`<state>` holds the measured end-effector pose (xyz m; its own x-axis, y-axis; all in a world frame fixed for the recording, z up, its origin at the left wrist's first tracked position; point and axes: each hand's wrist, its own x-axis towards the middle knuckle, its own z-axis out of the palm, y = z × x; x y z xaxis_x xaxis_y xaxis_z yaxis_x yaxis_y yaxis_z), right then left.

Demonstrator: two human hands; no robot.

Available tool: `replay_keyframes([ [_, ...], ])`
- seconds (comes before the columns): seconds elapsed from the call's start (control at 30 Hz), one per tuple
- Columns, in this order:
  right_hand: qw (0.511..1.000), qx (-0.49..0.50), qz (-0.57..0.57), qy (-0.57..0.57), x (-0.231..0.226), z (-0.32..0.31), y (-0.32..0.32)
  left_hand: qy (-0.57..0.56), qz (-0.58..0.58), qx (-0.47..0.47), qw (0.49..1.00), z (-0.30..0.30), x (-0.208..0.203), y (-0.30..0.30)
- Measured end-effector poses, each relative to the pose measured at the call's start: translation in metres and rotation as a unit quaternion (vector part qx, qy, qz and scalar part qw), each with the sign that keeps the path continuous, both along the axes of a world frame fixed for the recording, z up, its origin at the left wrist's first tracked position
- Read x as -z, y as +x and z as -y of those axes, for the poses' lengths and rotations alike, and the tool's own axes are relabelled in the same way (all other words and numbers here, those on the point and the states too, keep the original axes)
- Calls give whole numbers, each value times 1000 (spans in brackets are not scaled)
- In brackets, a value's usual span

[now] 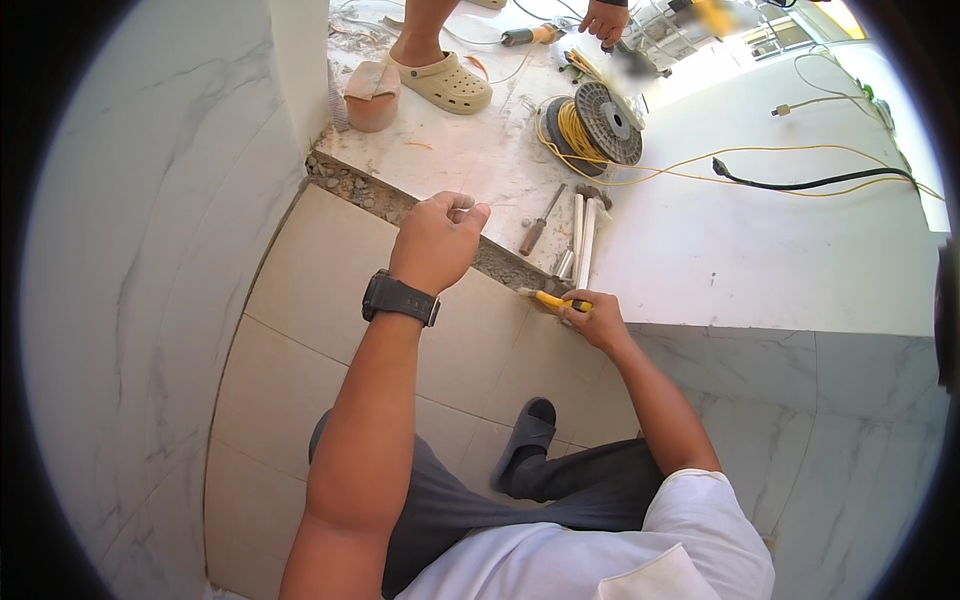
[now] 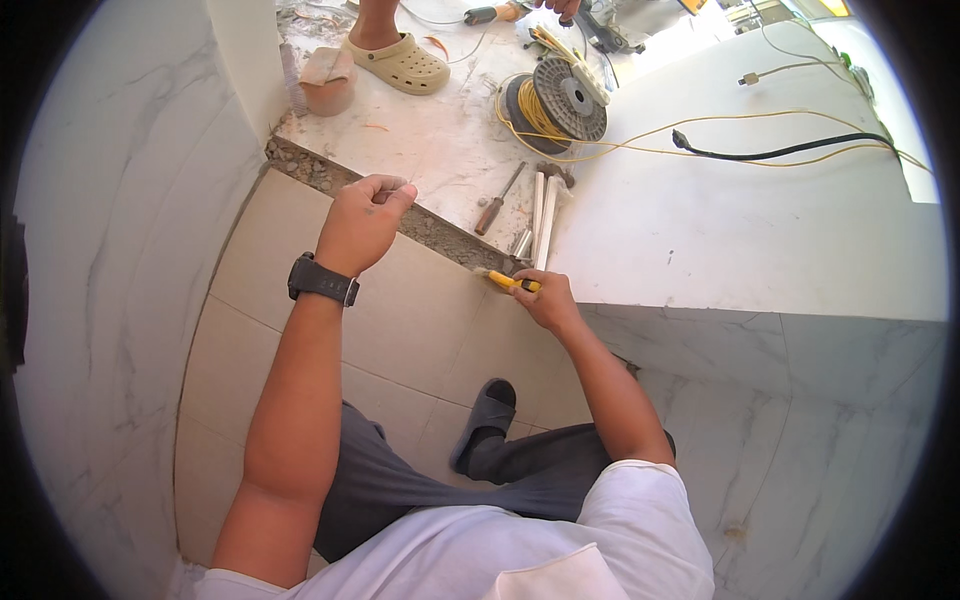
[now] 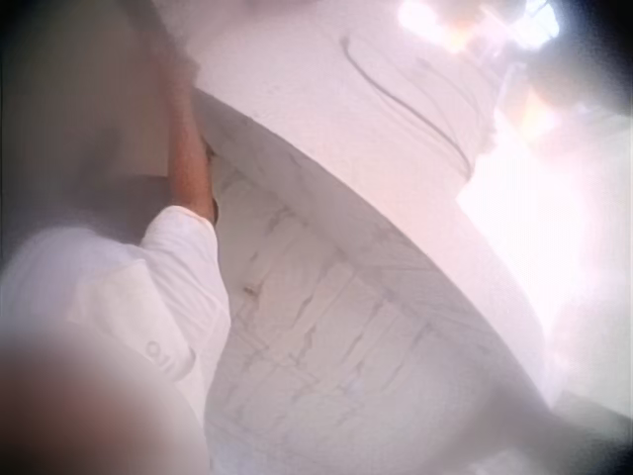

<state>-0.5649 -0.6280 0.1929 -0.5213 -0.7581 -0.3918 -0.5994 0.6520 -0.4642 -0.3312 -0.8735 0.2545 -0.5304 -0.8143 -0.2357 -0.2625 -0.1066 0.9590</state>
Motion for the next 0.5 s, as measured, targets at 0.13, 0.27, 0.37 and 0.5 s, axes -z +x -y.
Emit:
replay_keyframes([
  [0.13, 997, -33, 44, 49, -3, 18, 17, -18, 6, -10, 1000, 0, 1, -6],
  [0.27, 993, -42, -86, -66, -23, 32, 20, -13, 16, 14, 1000, 2, 2, -7],
  [0.37, 998, -37, -4, -50, -40, 41, 17, -11, 51, 23, 998, 7, 2, -5],
  [0.5, 998, -39, 12, -55, -46, 58, 15, -21, 72, 43, 996, 12, 5, -5],
])
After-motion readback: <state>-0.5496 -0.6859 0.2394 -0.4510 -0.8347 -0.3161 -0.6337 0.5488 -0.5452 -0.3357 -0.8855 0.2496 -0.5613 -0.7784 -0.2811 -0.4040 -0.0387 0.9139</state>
